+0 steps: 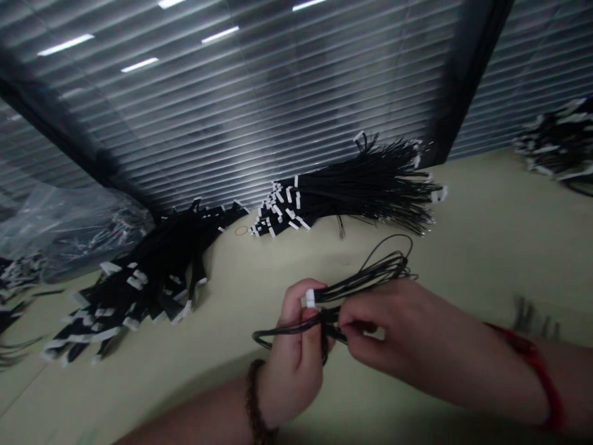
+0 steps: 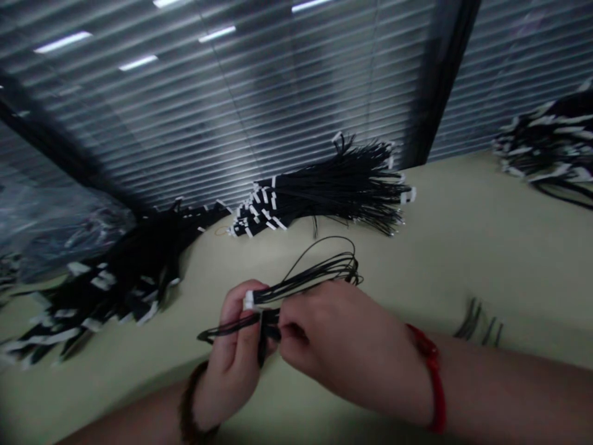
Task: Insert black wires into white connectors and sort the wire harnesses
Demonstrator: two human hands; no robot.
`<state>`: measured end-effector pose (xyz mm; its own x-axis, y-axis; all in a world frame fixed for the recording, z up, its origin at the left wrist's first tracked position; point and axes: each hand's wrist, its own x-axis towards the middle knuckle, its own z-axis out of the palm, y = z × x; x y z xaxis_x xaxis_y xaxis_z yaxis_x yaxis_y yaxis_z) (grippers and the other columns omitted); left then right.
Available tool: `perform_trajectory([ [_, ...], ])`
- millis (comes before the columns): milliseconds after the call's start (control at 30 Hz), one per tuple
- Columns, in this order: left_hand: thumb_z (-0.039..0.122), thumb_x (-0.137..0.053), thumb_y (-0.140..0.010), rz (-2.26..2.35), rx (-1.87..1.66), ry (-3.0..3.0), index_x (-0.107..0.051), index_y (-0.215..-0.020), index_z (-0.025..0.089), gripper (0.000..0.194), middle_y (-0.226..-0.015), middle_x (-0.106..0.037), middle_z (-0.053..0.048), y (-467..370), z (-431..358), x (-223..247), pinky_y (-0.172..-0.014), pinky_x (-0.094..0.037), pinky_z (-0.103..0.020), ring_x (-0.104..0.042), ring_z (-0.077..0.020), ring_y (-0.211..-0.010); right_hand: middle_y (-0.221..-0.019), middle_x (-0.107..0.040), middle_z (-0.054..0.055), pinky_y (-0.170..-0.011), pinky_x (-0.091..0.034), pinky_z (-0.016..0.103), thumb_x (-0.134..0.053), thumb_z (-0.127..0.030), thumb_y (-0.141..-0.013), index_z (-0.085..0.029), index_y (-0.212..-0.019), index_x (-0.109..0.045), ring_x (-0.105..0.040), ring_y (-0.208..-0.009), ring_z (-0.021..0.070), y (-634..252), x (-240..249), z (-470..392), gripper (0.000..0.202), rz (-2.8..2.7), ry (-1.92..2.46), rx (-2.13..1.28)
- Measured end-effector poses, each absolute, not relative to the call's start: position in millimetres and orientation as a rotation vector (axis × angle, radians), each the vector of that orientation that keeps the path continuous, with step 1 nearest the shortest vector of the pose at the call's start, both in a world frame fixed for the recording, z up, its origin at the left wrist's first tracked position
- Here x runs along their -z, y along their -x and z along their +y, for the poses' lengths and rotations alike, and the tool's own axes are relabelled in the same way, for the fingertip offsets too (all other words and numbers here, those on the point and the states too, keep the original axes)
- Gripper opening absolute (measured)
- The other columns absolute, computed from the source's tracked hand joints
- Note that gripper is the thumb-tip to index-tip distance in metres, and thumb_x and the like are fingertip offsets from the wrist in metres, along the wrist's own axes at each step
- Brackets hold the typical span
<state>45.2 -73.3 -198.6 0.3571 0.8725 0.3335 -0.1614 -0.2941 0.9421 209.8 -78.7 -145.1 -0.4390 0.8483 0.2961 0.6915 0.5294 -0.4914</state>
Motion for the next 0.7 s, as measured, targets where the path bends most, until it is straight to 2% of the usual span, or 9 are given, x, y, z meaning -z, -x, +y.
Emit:
perform_trajectory([
  [100,0.038,-0.033,-0.100,0.691,-1.137,-1.458,-0.040,-0.114,0.028,0.018,-0.064,-0.037,0.007,-46.9,-71.9,197.1,-0.046,-0.027,-0.015,-0.032,-0.0066,-0.051,-0.059,-0.059,-0.003,-0.054,-0.026,0.027,-0.053,-0.011,-0.076,-0.019,-0.066,-0.060,-0.049,-0.050,0.0117,-211.6,148.3,-81.1,0.014,-2.284,1.214,-0.125],
  [167,0.042,-0.034,-0.099,0.703,-1.119,-1.404,-0.039,-0.113,0.027,0.021,-0.062,-0.033,0.008,-47.6,-70.3,196.4,-0.044,-0.026,-0.015,-0.030,-0.0064,-0.049,-0.062,-0.059,-0.003,-0.054,-0.026,0.028,-0.053,-0.012,-0.077,-0.020,-0.070,-0.059,-0.050,-0.052,0.0130,-215.9,146.5,-81.8,0.013,-2.293,1.199,-0.070],
  [300,0.045,-0.037,-0.097,0.721,-1.135,-1.357,-0.039,-0.114,0.024,0.026,-0.062,-0.035,0.008,-47.4,-68.0,197.6,-0.044,-0.028,-0.015,-0.033,-0.0063,-0.049,-0.061,-0.058,-0.005,-0.051,-0.024,0.027,-0.054,-0.016,-0.079,-0.023,-0.069,-0.058,-0.047,-0.051,0.0118,-225.2,136.8,-81.5,0.014,-2.344,1.282,-0.223],
  [500,0.043,-0.036,-0.098,0.646,-1.147,-1.355,-0.041,-0.114,0.024,0.025,-0.061,-0.033,0.009,-47.1,-67.9,200.6,-0.042,-0.026,-0.014,-0.029,-0.0063,-0.048,-0.062,-0.059,-0.007,-0.053,-0.029,0.023,-0.052,-0.011,-0.079,-0.022,-0.068,-0.060,-0.048,-0.054,0.0082,-220.6,128.0,-79.7,0.018,-2.425,1.367,-0.474],
  [700,0.039,-0.035,-0.099,0.650,-1.153,-1.396,-0.042,-0.114,0.023,0.023,-0.061,-0.036,0.007,-45.5,-68.1,204.1,-0.043,-0.028,-0.016,-0.033,-0.0075,-0.050,-0.060,-0.058,-0.006,-0.052,-0.030,0.021,-0.050,-0.013,-0.082,-0.020,-0.066,-0.058,-0.047,-0.053,0.0069,-218.2,126.3,-79.9,0.019,-2.413,1.343,-0.518],
])
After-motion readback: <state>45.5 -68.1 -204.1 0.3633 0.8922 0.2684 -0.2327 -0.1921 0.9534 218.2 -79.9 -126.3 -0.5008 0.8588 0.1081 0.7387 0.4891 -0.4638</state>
